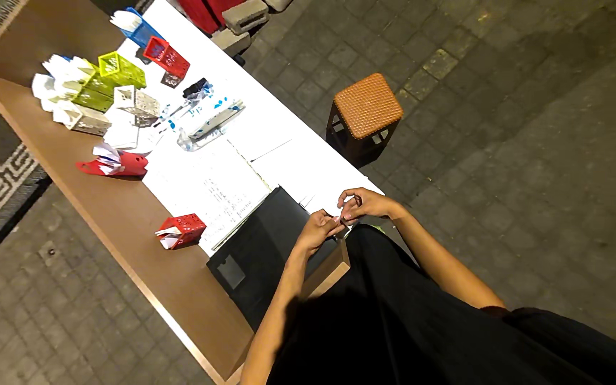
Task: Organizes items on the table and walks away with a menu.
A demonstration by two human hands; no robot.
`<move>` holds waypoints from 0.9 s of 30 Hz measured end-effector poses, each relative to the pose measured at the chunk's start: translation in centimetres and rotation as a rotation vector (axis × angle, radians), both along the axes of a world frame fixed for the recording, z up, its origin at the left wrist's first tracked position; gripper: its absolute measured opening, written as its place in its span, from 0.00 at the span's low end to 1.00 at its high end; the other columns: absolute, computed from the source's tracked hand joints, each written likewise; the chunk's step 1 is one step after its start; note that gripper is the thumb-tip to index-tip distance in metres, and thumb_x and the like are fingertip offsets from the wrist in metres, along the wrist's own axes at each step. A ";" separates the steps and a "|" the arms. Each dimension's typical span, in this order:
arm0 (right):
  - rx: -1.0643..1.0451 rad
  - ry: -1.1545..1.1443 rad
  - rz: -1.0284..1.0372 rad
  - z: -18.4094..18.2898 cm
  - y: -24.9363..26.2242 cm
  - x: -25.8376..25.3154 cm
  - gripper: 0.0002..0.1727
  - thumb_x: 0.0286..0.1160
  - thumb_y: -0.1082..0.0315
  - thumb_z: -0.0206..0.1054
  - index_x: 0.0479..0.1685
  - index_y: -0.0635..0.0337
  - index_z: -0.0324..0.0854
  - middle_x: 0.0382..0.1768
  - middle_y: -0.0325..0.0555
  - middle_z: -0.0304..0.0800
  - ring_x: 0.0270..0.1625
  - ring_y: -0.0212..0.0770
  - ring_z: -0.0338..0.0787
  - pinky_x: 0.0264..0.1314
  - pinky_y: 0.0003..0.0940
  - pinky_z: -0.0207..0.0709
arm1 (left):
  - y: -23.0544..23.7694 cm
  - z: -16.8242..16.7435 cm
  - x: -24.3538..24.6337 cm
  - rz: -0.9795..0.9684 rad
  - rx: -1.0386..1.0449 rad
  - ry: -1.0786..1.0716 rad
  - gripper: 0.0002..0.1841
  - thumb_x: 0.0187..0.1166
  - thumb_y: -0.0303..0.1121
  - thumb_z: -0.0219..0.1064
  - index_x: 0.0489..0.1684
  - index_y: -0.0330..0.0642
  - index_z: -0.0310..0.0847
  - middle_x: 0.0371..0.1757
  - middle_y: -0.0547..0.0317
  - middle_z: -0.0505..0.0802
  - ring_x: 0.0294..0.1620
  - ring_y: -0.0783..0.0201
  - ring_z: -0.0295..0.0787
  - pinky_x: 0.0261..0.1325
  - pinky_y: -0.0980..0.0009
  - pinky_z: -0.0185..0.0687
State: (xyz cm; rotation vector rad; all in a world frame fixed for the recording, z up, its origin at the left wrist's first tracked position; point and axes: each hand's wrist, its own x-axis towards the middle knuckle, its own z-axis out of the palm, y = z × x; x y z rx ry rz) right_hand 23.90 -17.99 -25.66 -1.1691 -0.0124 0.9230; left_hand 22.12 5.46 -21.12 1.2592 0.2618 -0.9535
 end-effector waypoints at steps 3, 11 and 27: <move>0.018 0.011 -0.011 0.1 0.0 -0.1 0.23 0.68 0.77 0.76 0.63 0.64 0.77 0.40 0.52 0.95 0.42 0.47 0.97 0.55 0.43 0.92 | 0.1 -0.1 0.0 -0.020 -0.001 -0.035 0.15 0.83 0.24 0.65 0.63 0.26 0.71 0.48 0.45 0.94 0.52 0.54 0.95 0.65 0.59 0.90; -0.153 -0.100 -0.206 0.2 0.2 0.0 0.22 0.67 0.66 0.81 0.58 0.59 0.81 0.26 0.41 0.90 0.23 0.33 0.86 0.28 0.27 0.83 | -1.1 0.1 0.7 0.176 0.129 -0.058 0.09 0.77 0.17 0.67 0.52 0.24 0.82 0.44 0.42 0.95 0.44 0.54 0.96 0.56 0.58 0.94; -0.361 -0.398 -0.142 1.1 0.0 -0.2 0.61 0.43 0.49 0.92 0.89 0.37 0.62 0.71 0.47 0.80 0.62 0.45 0.86 0.55 0.44 0.87 | -1.9 -0.6 2.0 0.188 0.435 -0.228 0.21 0.53 0.29 0.91 0.35 0.30 0.82 0.20 0.51 0.92 0.21 0.59 0.92 0.31 0.62 0.94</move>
